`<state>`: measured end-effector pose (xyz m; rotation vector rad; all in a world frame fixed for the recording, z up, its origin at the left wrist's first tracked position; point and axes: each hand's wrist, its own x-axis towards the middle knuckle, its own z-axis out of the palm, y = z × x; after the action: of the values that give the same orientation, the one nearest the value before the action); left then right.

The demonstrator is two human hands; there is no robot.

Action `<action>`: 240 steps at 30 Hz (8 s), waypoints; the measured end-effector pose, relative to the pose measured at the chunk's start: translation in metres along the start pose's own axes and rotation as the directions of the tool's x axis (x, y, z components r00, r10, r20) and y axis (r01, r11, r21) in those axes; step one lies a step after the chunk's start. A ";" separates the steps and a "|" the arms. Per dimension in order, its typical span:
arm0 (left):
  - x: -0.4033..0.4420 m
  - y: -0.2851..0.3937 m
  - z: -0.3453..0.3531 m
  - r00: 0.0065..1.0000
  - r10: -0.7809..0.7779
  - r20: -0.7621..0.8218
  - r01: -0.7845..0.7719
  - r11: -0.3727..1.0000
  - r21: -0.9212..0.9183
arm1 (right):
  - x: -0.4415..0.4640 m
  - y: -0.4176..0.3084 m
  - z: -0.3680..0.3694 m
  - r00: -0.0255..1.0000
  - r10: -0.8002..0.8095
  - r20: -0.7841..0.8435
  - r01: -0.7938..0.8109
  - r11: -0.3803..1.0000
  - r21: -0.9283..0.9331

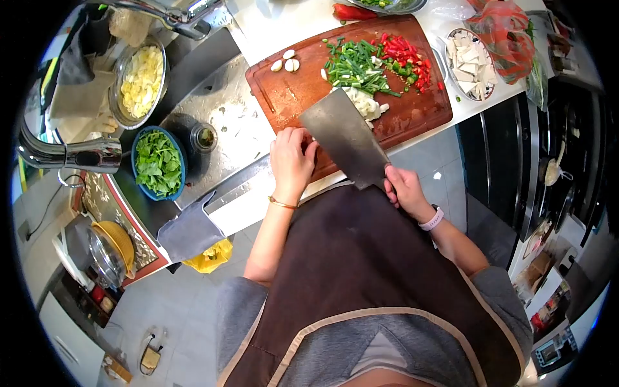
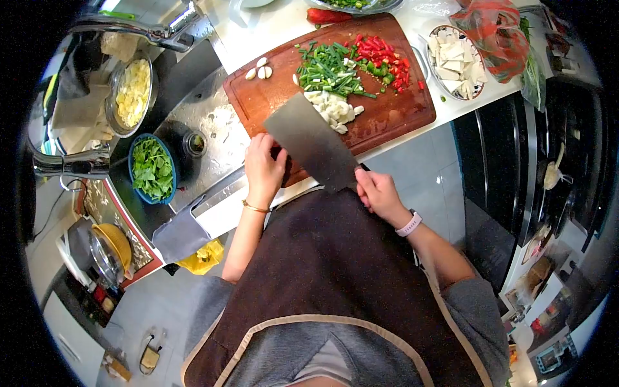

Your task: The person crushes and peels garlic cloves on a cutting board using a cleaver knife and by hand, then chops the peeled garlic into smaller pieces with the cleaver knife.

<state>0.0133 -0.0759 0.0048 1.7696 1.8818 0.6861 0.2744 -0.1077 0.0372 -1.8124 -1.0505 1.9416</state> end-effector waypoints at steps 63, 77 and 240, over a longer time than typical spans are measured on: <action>0.019 0.030 -0.067 0.883 -0.218 0.417 0.444 0.096 -0.891 | 0.006 -0.018 -0.042 0.881 0.178 0.438 -0.371 0.834 0.408; -0.020 -0.015 -0.027 0.989 -0.146 -0.022 0.139 0.971 -0.193 | -0.003 0.026 0.027 0.992 -0.128 0.014 0.124 0.981 0.150; 0.031 -0.042 -0.029 0.877 -0.211 0.431 0.406 -0.156 -0.901 | 0.009 -0.010 -0.017 0.816 0.252 0.519 -0.510 0.738 0.442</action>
<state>-0.0394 -0.0478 0.0001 0.2254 0.8845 1.2305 0.2863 -0.0900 0.0382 -1.3566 -0.0911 2.6238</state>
